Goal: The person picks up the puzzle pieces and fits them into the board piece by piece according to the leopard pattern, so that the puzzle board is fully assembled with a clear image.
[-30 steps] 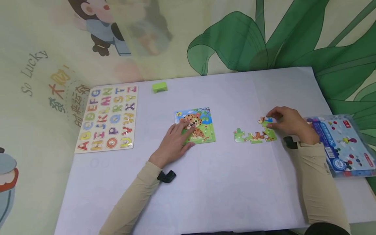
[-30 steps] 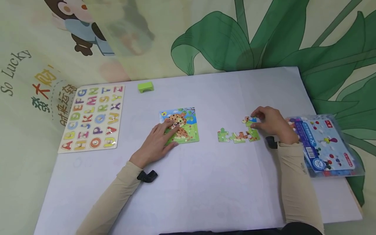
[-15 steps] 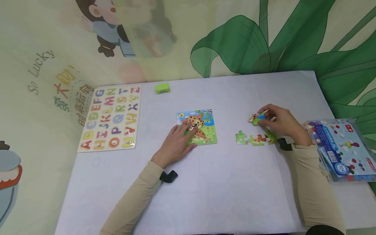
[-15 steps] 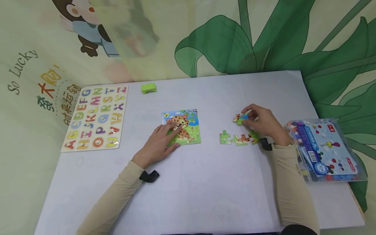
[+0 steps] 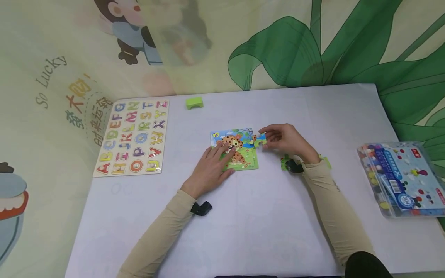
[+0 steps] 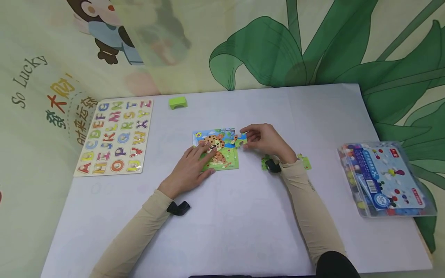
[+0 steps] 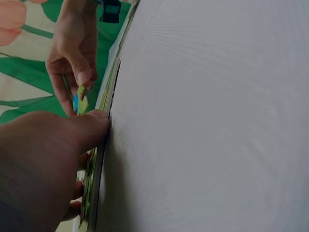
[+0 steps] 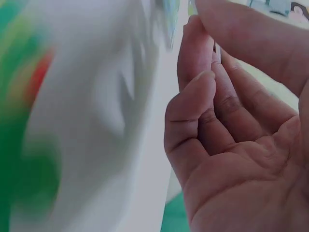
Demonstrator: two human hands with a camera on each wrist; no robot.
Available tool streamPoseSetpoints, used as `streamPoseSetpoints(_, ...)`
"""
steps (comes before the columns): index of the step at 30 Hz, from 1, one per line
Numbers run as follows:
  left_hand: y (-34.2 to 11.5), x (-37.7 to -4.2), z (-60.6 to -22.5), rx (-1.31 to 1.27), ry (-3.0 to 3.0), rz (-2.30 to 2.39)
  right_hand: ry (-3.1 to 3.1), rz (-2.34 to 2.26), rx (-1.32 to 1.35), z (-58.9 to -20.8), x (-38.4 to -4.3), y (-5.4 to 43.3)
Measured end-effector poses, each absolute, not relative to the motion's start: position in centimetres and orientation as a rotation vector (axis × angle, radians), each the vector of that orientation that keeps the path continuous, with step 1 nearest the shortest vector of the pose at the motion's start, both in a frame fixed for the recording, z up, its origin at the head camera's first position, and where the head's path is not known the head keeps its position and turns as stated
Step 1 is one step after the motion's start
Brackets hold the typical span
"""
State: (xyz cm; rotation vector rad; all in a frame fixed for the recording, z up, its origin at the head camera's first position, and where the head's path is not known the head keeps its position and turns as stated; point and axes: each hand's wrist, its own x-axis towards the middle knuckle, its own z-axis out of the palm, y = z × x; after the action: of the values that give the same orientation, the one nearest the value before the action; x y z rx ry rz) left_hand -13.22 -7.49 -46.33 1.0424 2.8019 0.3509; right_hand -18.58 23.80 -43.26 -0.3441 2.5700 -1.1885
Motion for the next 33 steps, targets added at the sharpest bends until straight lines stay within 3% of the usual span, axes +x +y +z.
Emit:
streamPoseSetpoints(9, -7.4, -13.1, -46.4, 1.029, 2.779, 0.343, 2.467, -1.175, -0.400, -44.0, -19.4, 20.6)
streamPoseSetpoints(33, -4.8, -12.9, -46.1, 0.947, 2.927, 0.177, 2.656, -0.924, -0.569, -44.1, -19.1, 19.3)
